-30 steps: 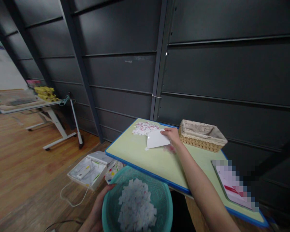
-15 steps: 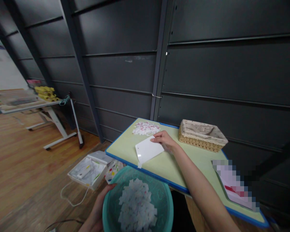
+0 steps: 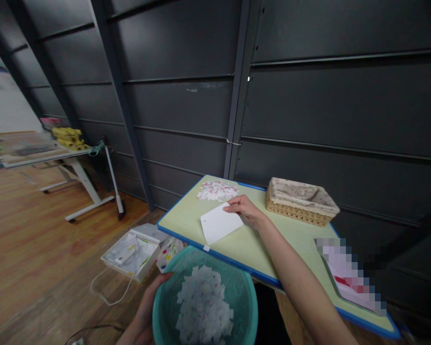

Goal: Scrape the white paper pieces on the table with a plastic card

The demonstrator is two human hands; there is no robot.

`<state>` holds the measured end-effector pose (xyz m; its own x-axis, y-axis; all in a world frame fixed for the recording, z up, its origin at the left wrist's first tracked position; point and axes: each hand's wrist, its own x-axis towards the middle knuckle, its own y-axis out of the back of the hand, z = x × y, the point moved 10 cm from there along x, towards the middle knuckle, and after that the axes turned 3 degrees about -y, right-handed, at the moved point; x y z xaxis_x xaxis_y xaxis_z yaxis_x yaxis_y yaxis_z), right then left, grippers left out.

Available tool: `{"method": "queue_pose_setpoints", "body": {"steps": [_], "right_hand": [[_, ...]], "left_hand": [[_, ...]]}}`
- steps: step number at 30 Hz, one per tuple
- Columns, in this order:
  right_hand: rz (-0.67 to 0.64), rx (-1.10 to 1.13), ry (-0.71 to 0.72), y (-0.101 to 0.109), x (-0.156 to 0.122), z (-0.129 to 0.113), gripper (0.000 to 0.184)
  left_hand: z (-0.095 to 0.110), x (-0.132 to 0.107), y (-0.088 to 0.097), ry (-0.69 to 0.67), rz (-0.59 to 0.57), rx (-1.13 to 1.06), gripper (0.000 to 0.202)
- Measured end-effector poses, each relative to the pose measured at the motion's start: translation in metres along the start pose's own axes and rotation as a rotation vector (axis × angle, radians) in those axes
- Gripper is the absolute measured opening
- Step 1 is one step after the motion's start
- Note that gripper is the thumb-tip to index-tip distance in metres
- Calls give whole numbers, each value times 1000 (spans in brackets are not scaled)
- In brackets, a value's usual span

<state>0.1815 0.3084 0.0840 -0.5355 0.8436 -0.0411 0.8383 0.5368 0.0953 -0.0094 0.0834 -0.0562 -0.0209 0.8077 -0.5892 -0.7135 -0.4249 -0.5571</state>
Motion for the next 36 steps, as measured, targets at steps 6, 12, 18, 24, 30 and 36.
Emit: {"method": "queue_pose_setpoints", "body": {"steps": [6, 12, 18, 24, 30, 36], "right_hand": [[36, 89, 25, 0, 1, -6, 31], [626, 78, 212, 69, -12, -18, 45], [961, -410, 273, 103, -32, -37, 45], [886, -818, 200, 77, -25, -43, 34], [795, -928, 232, 57, -18, -42, 33], [752, -1072, 209, 48, -16, -42, 36]], "left_hand": [[-1, -5, -3, 21, 25, -1, 11], [0, 1, -1, -5, -1, 9, 15], [-2, 2, 4, 9, 15, 6, 10], [-4, 5, 5, 18, -33, 5, 18], [0, -5, -2, 19, 17, 13, 11], [-2, -8, -1, 49, 50, 47, 29]]}}
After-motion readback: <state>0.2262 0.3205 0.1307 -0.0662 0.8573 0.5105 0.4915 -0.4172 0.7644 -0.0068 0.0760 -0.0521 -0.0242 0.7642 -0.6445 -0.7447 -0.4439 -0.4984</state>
